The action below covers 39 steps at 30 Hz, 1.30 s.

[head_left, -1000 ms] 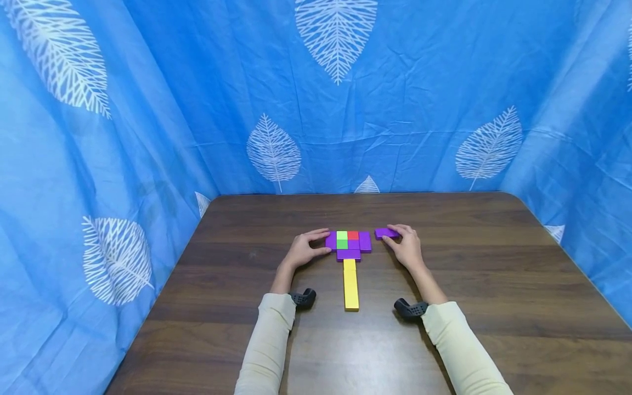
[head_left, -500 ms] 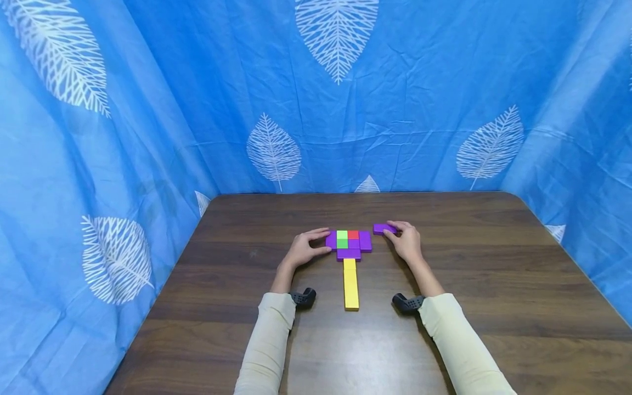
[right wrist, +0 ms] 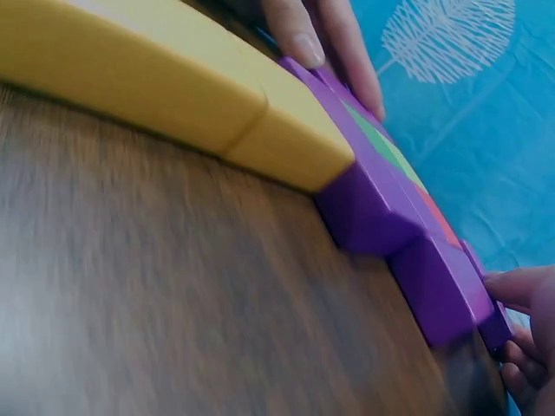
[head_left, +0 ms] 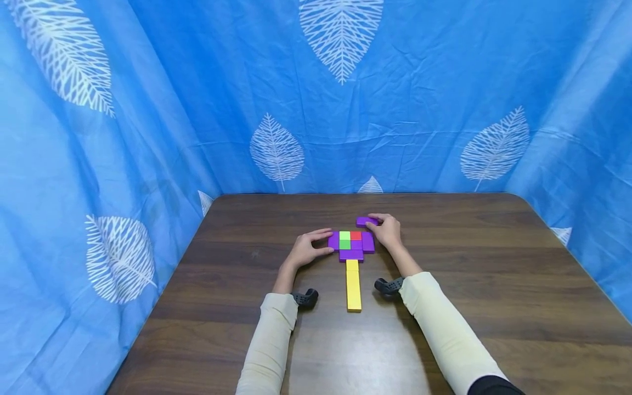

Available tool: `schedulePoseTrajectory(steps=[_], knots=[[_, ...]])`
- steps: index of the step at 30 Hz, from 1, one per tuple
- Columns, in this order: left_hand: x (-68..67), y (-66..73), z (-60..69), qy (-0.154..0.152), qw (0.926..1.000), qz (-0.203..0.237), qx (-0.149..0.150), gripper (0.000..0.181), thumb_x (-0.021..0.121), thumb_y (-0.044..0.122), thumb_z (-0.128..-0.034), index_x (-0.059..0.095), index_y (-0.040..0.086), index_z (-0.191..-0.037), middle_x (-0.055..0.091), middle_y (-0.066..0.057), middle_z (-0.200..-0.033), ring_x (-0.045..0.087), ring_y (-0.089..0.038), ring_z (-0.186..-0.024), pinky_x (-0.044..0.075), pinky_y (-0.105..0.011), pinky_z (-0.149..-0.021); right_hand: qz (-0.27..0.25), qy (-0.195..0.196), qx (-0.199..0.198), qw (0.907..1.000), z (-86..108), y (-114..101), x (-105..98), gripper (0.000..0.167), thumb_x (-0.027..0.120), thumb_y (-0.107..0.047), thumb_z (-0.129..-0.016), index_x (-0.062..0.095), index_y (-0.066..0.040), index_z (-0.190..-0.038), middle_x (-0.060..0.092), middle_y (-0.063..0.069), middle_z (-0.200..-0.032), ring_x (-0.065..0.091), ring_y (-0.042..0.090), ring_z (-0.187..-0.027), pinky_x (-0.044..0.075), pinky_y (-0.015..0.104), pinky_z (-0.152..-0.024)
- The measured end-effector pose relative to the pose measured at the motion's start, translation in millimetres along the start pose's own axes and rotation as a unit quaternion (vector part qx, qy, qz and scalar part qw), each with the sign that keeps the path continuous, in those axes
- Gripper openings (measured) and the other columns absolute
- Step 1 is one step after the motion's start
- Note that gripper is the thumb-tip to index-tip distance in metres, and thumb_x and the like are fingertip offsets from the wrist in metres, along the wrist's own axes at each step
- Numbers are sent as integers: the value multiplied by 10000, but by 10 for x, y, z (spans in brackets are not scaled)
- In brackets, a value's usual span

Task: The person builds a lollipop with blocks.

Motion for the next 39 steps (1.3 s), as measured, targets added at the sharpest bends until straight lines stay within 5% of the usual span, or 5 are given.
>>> schedulePoseTrajectory(steps=[12, 39], knots=[[7, 1, -7, -53, 9999, 55, -78, 496, 713, 358, -804, 593, 204, -1260, 508, 44, -1332, 418, -172, -1260, 344, -391, -1021, -117, -336, -251, 9991, 37, -158, 191, 286, 650, -192, -870, 673, -60, -1122, 598, 195, -1163, 533, 333, -1100, 403, 442, -931], [8, -1, -6, -82, 9999, 83, -114, 492, 721, 328, -803, 595, 192, -1258, 511, 43, -1330, 419, -166, -1259, 338, -383, -1025, -427, -451, -691, 9957, 94, -149, 226, 232, 648, -189, -875, 702, -77, -1071, 643, 141, -1108, 545, 317, -1103, 416, 445, -928]])
Point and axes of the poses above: each hand's wrist, its own z-axis away from the middle knuckle, its own x-axis out of the palm, y = z × x, the point moved 6 cm from there along -z, towards the middle knuckle
